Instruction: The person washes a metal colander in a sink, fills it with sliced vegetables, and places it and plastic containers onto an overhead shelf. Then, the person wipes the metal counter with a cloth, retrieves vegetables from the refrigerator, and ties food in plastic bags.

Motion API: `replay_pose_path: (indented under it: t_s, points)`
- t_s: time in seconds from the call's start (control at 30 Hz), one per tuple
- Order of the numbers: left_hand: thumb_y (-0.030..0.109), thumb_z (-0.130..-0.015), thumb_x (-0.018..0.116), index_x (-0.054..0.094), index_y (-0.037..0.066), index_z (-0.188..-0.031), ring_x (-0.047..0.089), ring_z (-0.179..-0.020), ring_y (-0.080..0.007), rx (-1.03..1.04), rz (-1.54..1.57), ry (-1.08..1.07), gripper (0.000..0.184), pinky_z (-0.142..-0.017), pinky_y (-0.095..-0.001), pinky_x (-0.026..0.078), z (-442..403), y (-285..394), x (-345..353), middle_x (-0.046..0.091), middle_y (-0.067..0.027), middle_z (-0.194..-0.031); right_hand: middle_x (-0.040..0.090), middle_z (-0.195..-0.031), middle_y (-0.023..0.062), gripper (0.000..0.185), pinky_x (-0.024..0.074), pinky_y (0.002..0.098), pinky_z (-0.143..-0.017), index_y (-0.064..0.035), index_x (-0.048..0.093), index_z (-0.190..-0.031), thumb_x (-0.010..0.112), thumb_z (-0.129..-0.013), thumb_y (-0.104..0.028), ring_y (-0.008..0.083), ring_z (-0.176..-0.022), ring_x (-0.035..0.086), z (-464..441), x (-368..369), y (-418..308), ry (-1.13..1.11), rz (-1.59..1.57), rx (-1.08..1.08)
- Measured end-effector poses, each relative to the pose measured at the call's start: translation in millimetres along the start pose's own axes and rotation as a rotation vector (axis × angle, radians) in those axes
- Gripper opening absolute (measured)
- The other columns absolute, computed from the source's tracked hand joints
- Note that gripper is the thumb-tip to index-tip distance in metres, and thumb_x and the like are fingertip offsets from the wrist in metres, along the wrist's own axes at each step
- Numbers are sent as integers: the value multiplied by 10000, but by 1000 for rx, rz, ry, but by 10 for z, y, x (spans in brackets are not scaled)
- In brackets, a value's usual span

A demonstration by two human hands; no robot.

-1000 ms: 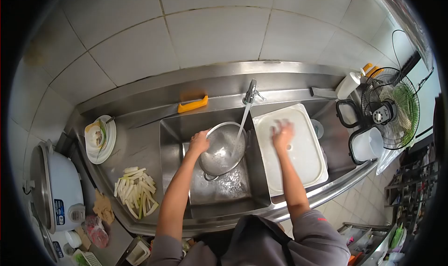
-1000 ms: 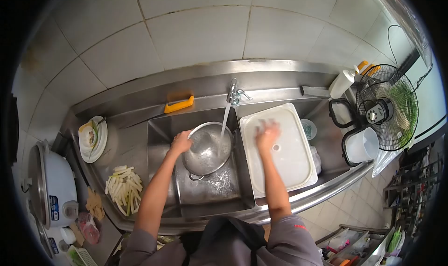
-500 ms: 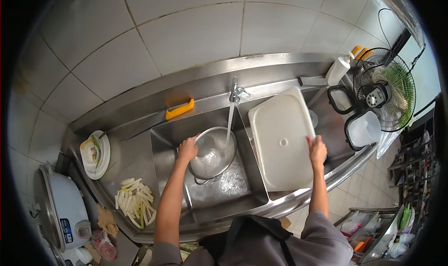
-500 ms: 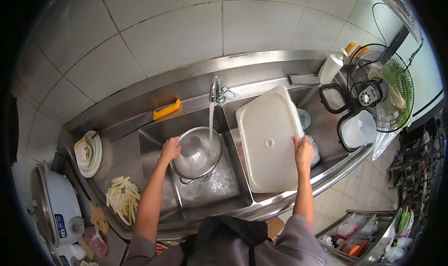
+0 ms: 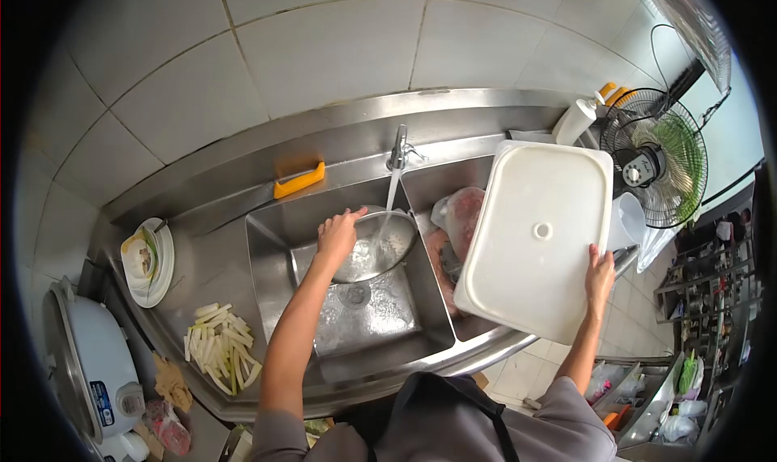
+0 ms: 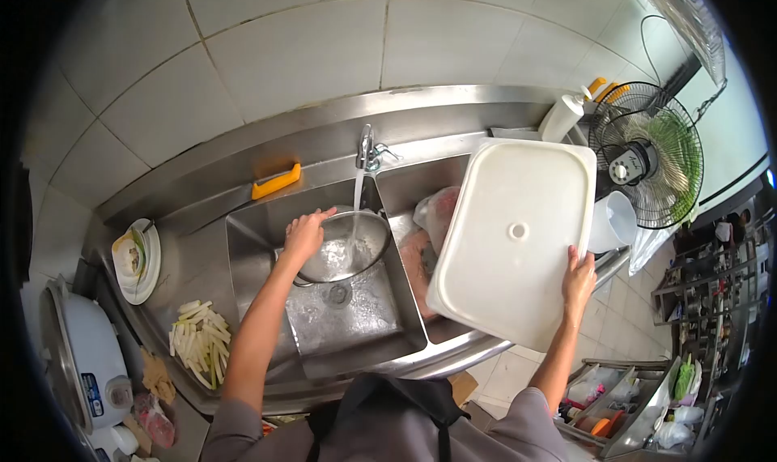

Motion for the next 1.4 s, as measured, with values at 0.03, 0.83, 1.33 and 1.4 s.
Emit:
replay_pose_path:
  t_s: [0.03,0.83,1.33,1.4]
  points:
    - [14,-782,424,497,272,-1175,551,-911,-324,17,-22,1,475,-825,-448,400,-24,48,13,513,-135,-1154,564,-702,231,474,416,456,-623,10,479,-786,470,-826,-462,406,-695,551,29,83,124,19,3,18]
    - [39,-778,437,567,259,-1087,578,-858,-316,48,-30,-5,401,-755,-428,439,-55,126,18,609,-128,-909,223,-1284,268,733,500,470,-736,61,102,-1261,592,-765,-164,386,-1056,440,1761,2562,737,-677,-455,836]
    - [31,-730,509,580,220,-1007,556,-933,-302,150,-157,19,342,-726,-427,458,-156,535,0,537,-90,-1070,584,-682,32,209,439,239,-560,-14,602,-921,503,-855,-185,87,-617,521,1335,2161,-1994,-398,-944,-246]
    - [43,-755,480,570,221,-1032,576,-901,-314,78,-146,-75,341,-749,-429,455,-174,399,109,573,-115,-1026,577,-709,37,269,425,215,-556,11,589,-875,488,-867,-239,88,-611,510,1668,2403,-2682,-803,-1258,58]
Point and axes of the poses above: each hand's wrist, its own z-axis away from the middle knuckle, its own x-axis out of the palm, y = z × x, the point moved 9 cm from there along -z, towards the middle knuckle
